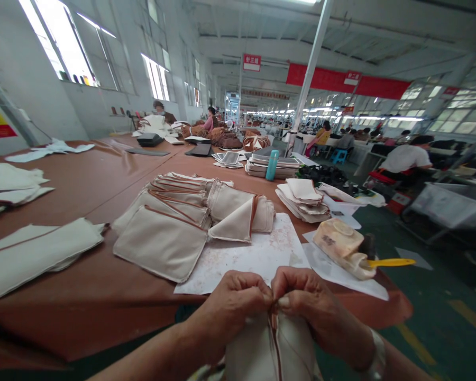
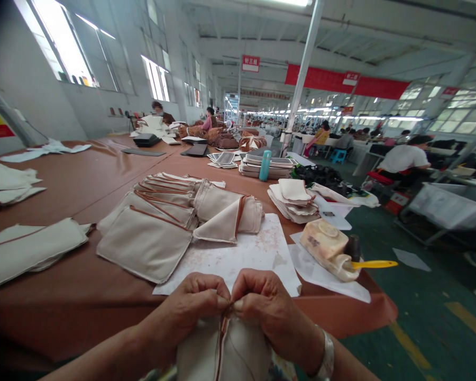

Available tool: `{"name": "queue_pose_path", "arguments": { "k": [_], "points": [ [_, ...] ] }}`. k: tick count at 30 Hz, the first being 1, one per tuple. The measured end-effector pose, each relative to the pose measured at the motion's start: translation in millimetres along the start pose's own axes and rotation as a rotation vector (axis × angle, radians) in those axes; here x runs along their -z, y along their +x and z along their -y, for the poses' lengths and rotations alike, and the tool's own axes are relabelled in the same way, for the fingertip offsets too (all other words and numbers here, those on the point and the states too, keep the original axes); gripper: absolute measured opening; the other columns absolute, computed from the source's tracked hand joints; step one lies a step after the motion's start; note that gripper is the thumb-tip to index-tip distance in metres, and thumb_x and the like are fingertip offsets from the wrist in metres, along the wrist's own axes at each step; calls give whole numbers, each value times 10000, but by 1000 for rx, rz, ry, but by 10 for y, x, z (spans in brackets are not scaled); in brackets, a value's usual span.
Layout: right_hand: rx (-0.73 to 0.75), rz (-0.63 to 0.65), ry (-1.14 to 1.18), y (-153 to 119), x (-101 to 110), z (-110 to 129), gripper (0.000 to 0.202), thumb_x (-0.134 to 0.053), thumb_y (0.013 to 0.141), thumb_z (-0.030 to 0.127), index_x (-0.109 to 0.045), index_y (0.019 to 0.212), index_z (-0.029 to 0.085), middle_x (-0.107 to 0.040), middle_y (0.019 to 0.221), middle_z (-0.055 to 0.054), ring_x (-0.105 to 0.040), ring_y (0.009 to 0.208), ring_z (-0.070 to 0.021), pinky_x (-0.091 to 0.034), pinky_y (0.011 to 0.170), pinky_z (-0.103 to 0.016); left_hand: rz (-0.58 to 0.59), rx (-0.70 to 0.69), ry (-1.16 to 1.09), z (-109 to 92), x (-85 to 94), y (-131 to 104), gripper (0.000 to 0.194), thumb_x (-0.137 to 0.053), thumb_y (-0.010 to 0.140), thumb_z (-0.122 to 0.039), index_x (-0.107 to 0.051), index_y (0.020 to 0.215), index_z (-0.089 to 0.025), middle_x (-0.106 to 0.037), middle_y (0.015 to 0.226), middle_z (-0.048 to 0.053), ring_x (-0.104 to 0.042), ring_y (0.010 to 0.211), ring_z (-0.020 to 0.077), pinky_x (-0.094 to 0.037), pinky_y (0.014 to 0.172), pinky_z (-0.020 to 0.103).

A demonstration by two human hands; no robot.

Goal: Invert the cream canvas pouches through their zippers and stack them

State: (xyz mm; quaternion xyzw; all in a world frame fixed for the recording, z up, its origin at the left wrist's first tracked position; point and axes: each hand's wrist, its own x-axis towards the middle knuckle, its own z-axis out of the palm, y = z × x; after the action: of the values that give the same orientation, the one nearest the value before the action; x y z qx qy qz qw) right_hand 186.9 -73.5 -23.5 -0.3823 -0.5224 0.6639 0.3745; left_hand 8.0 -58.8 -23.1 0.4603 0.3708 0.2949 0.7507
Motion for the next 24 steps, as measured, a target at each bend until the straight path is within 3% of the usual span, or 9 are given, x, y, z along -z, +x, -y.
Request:
{"name": "queue_pose_path", "arguments": {
  "k": [3, 8, 12, 14, 16, 20, 24],
  "points": [
    [-6, 32, -38, -19, 41, 37, 141, -607, 763, 284, -579, 789, 148, -590, 691, -9, -467, 619, -130, -324, 577, -239, -2, -36, 60, 1, 4, 2, 166, -617, 681, -282, -604, 633, -124, -456, 531, -33, -315, 499, 80, -218, 502, 236],
    [60, 36, -418, -62, 48, 155, 218, -578, 890, 344, -587, 803, 144, -558, 734, 0, -459, 689, -142, -350, 607, -245, -28, -134, 312, -60, 63, 23, 180, -616, 706, -286, -626, 646, -117, -475, 548, -25, -320, 523, 88, -221, 504, 235],
    [47, 22, -432, -64, 35, 101, 180, -583, 903, 283, -619, 812, 132, -623, 756, -19, -503, 698, -141, -377, 614, -236, 63, -42, 151, -78, 133, 27, 368, -610, 757, -471, -610, 658, -117, -461, 563, -16, -341, 515, 101, -236, 487, 239],
    [42, 8, -427, -59, 39, 67, 175, -596, 897, 277, -635, 815, 127, -634, 760, -24, -505, 686, -136, -371, 595, -229, 34, 19, 61, -78, 166, 23, 476, -521, 810, -572, -593, 655, -128, -439, 565, -19, -321, 501, 103, -224, 468, 242],
    [30, -10, -429, -55, 44, 56, 177, -603, 891, 278, -637, 808, 127, -620, 736, -16, -482, 654, -124, -345, 559, -220, 3, 54, 50, -83, 196, 18, 427, -548, 808, -521, -558, 614, -141, -403, 552, -34, -293, 492, 96, -207, 459, 241],
    [8, -28, -406, -51, 47, 74, 167, -595, 890, 261, -644, 804, 126, -627, 729, -15, -475, 642, -117, -341, 555, -217, 92, 108, 84, -118, 233, 13, 186, -639, 699, -269, -580, 591, -131, -406, 516, -47, -291, 473, 82, -190, 458, 236],
    [4, -36, -420, -46, 47, 82, 157, -602, 877, 243, -655, 787, 125, -629, 718, -12, -472, 643, -117, -340, 558, -219, 87, 144, 125, -134, 231, 21, 242, -749, 631, -309, -711, 734, -93, -551, 585, -6, -398, 512, 90, -255, 501, 221]
  ]
}}
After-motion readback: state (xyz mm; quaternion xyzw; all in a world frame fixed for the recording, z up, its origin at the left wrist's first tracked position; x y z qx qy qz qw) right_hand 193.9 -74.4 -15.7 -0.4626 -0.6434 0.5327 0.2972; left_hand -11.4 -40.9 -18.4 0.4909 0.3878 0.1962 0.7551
